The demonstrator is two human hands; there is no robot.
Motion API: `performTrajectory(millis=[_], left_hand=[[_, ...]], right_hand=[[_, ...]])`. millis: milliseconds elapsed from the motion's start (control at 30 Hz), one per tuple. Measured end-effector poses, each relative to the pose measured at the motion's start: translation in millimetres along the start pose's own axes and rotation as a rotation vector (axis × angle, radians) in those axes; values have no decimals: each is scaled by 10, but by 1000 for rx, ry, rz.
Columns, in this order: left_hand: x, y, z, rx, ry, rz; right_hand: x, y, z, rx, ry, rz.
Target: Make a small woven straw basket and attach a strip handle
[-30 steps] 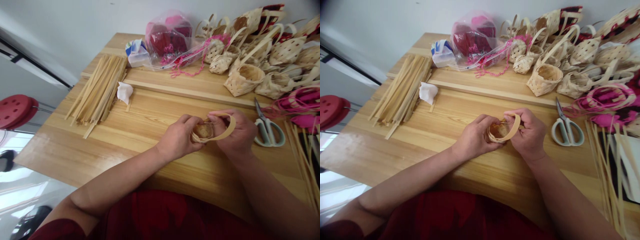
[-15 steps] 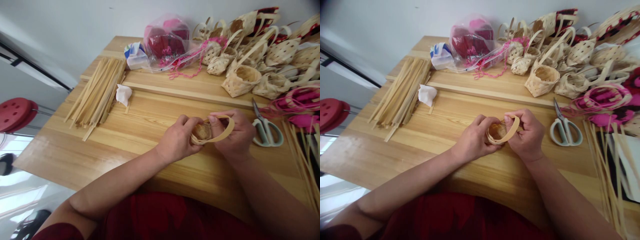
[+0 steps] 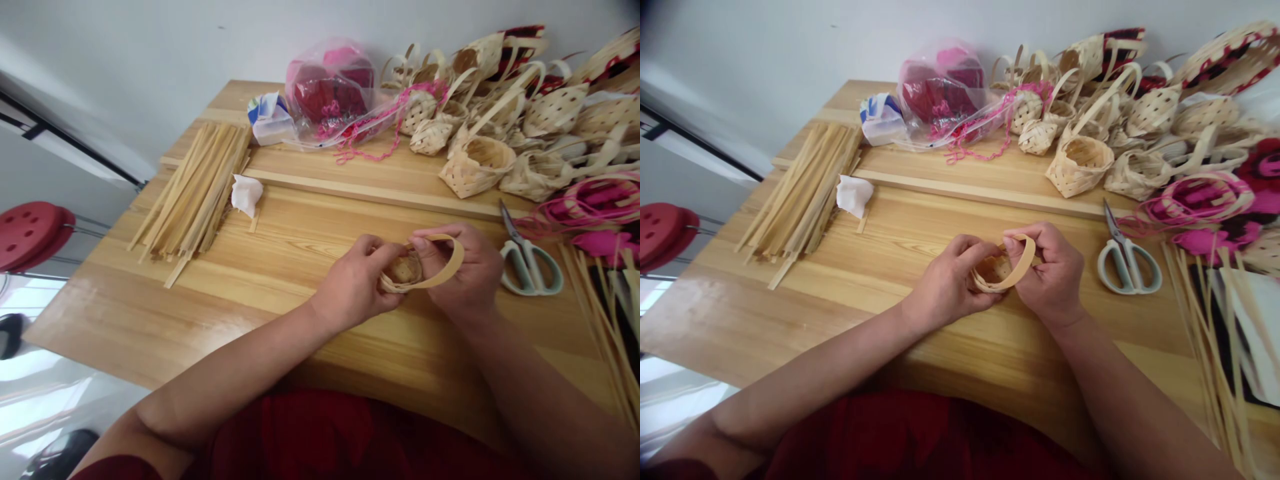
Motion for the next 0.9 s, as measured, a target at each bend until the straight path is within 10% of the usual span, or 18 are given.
performTrajectory(millis=[900], left_hand=[[33, 14, 43, 14, -14, -41]], right_hand=[[20, 12, -30, -10, 19, 39]])
Point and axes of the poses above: each hand's wrist, its own z-axis away from the middle knuckle, its own y-axis out of the back of the hand, x = y × z, the point moved 8 cm from there along -z, towards the middle knuckle, and after that the axes turned 7 degrees about -z, right-handed, at the moved point
